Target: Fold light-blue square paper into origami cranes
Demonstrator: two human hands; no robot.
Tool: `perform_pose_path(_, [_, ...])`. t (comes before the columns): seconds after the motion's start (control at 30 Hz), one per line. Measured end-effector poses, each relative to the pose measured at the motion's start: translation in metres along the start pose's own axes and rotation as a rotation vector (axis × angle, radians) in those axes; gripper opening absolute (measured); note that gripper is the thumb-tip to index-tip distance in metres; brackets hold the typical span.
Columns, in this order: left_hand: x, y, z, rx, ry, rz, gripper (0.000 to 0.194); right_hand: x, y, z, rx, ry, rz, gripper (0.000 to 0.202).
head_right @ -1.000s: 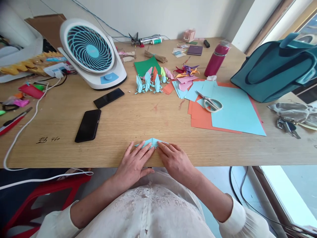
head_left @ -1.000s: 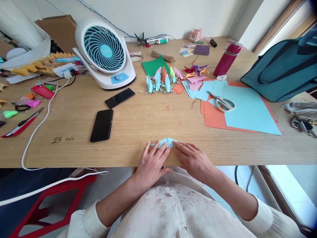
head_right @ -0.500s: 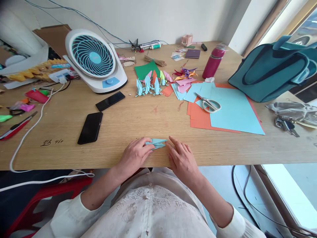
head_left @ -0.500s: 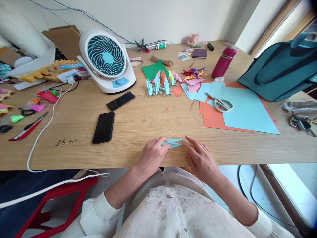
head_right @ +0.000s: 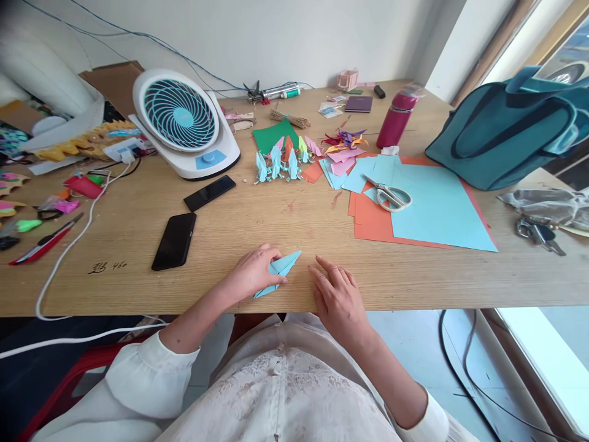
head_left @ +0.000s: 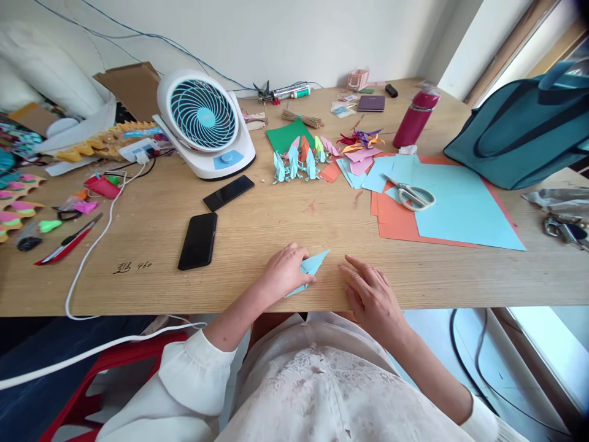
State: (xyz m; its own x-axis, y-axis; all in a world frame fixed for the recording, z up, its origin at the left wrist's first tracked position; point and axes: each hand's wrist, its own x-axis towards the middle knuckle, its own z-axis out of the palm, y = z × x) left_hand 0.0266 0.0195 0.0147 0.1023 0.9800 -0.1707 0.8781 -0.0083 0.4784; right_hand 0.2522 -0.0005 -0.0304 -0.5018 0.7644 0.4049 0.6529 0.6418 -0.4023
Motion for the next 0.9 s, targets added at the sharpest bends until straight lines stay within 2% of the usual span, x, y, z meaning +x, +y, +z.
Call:
perform_pose_path(0.1, [0.001, -0.006, -0.003, -0.151, -0.001, 0.0, 0.021, 0.003, -0.006, -0.001, 0.141, 0.018, 0.037, 0.035])
perform_pose_path(0.2, [-0.005, -0.007, -0.003, -0.52, 0.057, 0.003, 0.021, 0.012, -0.016, 0.001, 0.387, 0.001, 0.104, 0.031])
perform_pose_path(0.33, [-0.019, 0.007, 0.003, -1.034, 0.168, -0.03, 0.032, 0.031, -0.03, 0.007, 0.768, -0.077, 0.267, 0.022])
perform_pose_path(0.43, [-0.029, 0.019, 0.01, -1.244, 0.224, -0.054, 0.035, 0.043, -0.038, 0.009, 0.918, -0.094, 0.336, 0.028])
perform_pose_path(0.53, [-0.034, 0.022, 0.011, -1.27, 0.244, -0.057, 0.035, 0.049, -0.041, 0.005, 0.897, -0.084, 0.33, 0.034])
perform_pose_path(0.7, [-0.034, 0.016, 0.008, -1.191, 0.259, -0.042, 0.03, 0.05, -0.046, -0.006, 0.769, -0.076, 0.25, 0.033])
perform_pose_path(0.9, [-0.035, 0.015, 0.013, -1.237, 0.254, -0.04, 0.029, 0.052, -0.049, -0.01, 0.78, -0.044, 0.227, 0.023])
